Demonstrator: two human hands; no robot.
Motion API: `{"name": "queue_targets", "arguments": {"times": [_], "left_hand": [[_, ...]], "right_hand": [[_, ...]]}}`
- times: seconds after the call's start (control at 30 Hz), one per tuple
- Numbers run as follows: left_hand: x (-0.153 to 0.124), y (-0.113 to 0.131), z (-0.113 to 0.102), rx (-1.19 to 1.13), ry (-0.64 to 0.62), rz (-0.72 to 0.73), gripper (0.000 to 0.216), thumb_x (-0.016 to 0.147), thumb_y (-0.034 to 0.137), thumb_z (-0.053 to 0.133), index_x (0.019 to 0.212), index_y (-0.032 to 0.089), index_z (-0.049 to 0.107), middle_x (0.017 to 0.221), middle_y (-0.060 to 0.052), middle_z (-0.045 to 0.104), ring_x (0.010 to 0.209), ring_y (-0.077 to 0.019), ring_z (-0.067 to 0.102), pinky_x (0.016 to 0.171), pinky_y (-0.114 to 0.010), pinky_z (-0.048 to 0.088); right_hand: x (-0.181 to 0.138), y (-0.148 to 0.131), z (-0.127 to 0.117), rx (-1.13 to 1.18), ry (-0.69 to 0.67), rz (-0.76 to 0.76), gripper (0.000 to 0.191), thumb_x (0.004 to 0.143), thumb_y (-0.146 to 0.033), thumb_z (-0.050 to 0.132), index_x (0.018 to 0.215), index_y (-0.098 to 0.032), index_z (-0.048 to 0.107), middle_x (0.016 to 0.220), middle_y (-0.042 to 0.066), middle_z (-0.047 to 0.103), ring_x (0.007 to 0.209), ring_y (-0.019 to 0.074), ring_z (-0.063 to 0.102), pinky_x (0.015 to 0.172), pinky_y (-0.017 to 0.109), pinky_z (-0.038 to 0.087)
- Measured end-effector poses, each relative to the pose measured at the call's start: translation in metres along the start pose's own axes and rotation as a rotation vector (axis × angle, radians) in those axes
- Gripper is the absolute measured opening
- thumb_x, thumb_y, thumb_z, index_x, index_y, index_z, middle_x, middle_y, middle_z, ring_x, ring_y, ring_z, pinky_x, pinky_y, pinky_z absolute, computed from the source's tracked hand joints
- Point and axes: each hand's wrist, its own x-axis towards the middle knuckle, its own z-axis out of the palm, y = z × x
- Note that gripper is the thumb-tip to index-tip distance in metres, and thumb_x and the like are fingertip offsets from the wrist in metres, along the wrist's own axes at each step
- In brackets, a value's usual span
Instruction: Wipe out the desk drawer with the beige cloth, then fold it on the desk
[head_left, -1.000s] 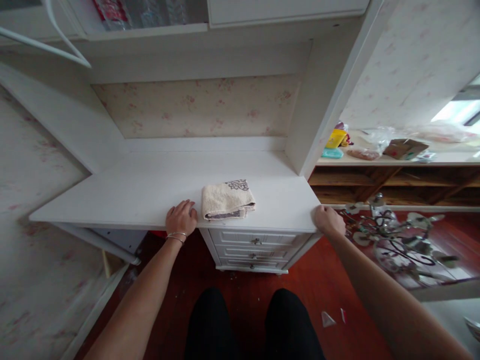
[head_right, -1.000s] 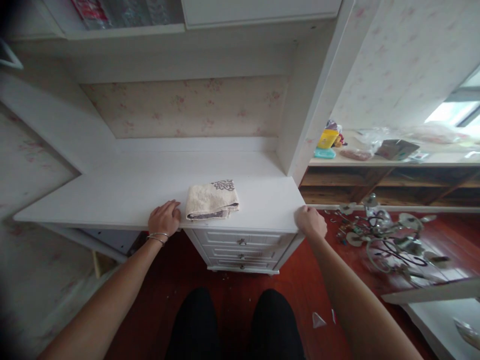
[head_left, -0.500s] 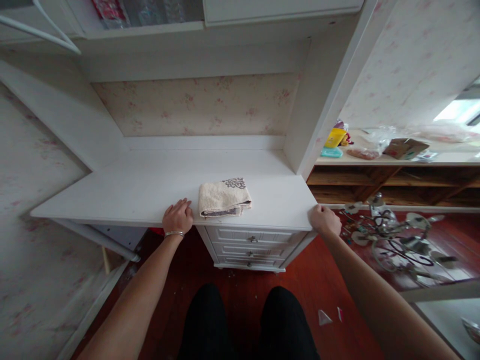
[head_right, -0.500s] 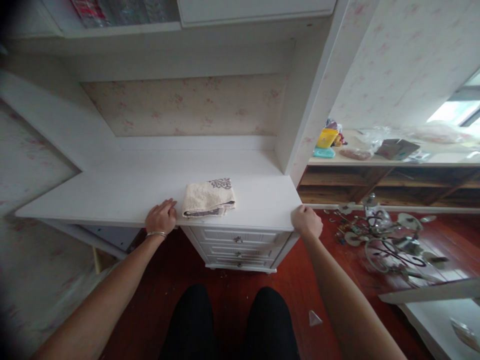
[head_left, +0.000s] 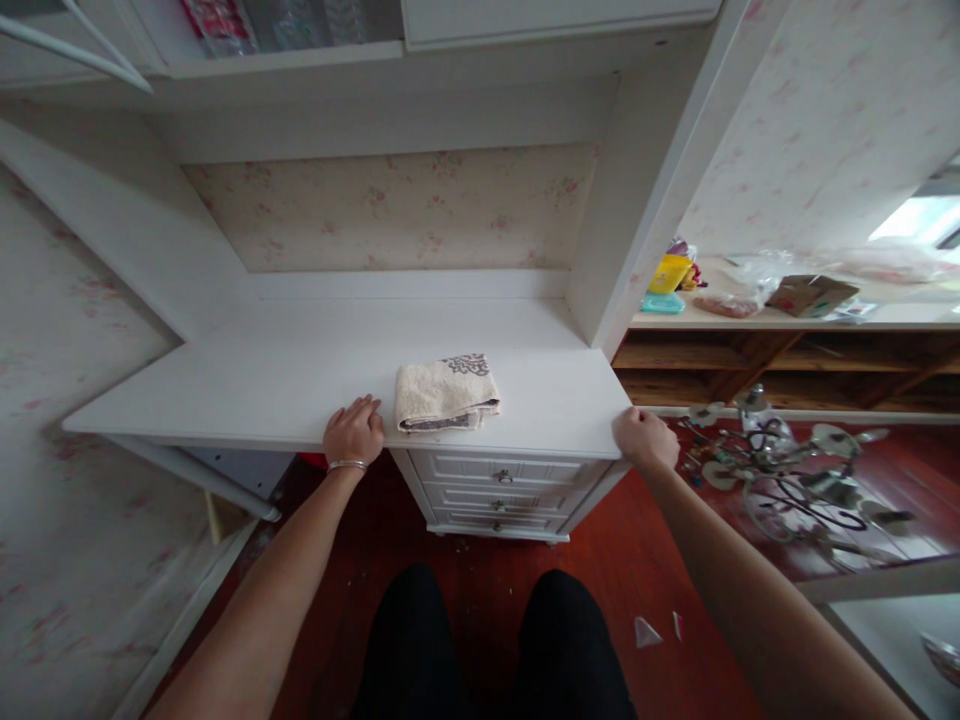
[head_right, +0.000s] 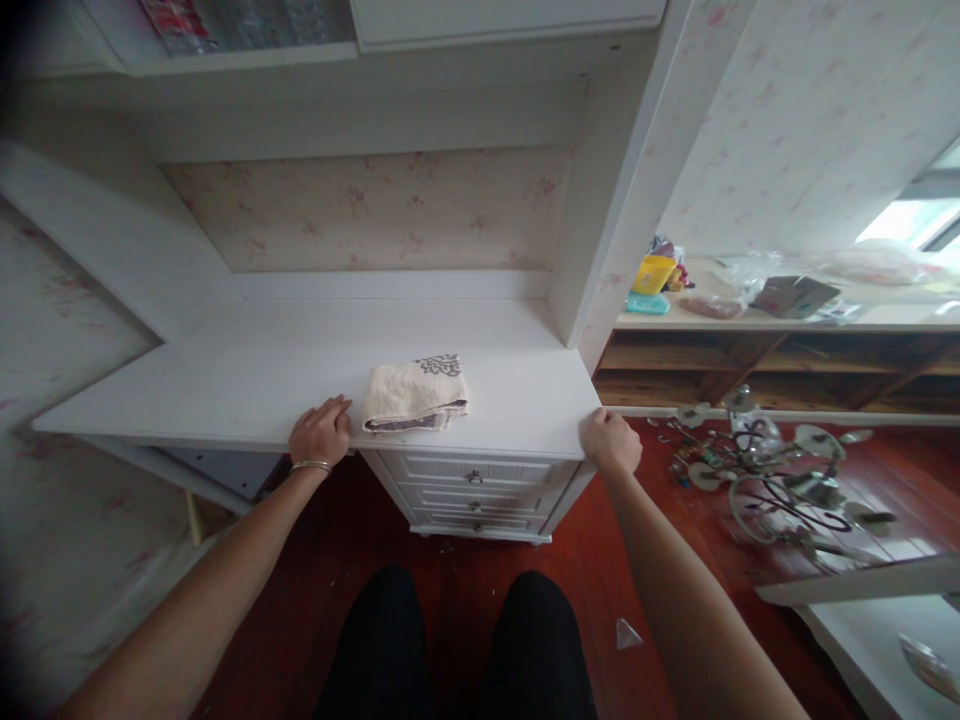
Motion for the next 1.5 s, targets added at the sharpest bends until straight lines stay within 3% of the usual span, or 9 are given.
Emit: {"name": "queue_targets", "arguments": {"times": [0.47,1.27,1.5], "left_hand": [[0.0,0.0,-0.001,-0.003,-0.006,-0.01,0.042,0.091,0.025,0.036,0.12,0.02,0.066,0.137,-0.006,0.059,0.128,-0.018,0.052,0.112,-0.036,0.03],[-0.002,-0.004,0.005,-0.024,0.049,0.0,0.039,0.091,0.023,0.038,0.116,0.023,0.068,0.133,-0.003,0.062,0.126,-0.0169,0.054,0.111,-0.034,0.031],[-0.001,-0.009,0.009,-0.036,0.073,0.041,0.037,0.089,0.023,0.041,0.115,0.02,0.068,0.131,-0.006,0.063,0.123,-0.0205,0.057,0.108,-0.038,0.034]], "right_hand": [[-0.002,-0.001,0.001,0.005,0.026,-0.017,0.051,0.094,-0.04,0.035,0.12,-0.013,0.07,0.112,0.024,0.068,0.107,0.036,0.064,0.09,0.045,0.049],[0.003,0.002,0.005,-0.006,0.001,-0.011,0.054,0.093,-0.042,0.032,0.124,-0.017,0.068,0.12,0.022,0.066,0.113,0.0408,0.06,0.091,0.048,0.048],[0.004,0.001,0.004,-0.022,-0.02,0.001,0.055,0.093,-0.042,0.031,0.122,-0.016,0.069,0.118,0.022,0.066,0.113,0.0403,0.061,0.09,0.049,0.049]]}}
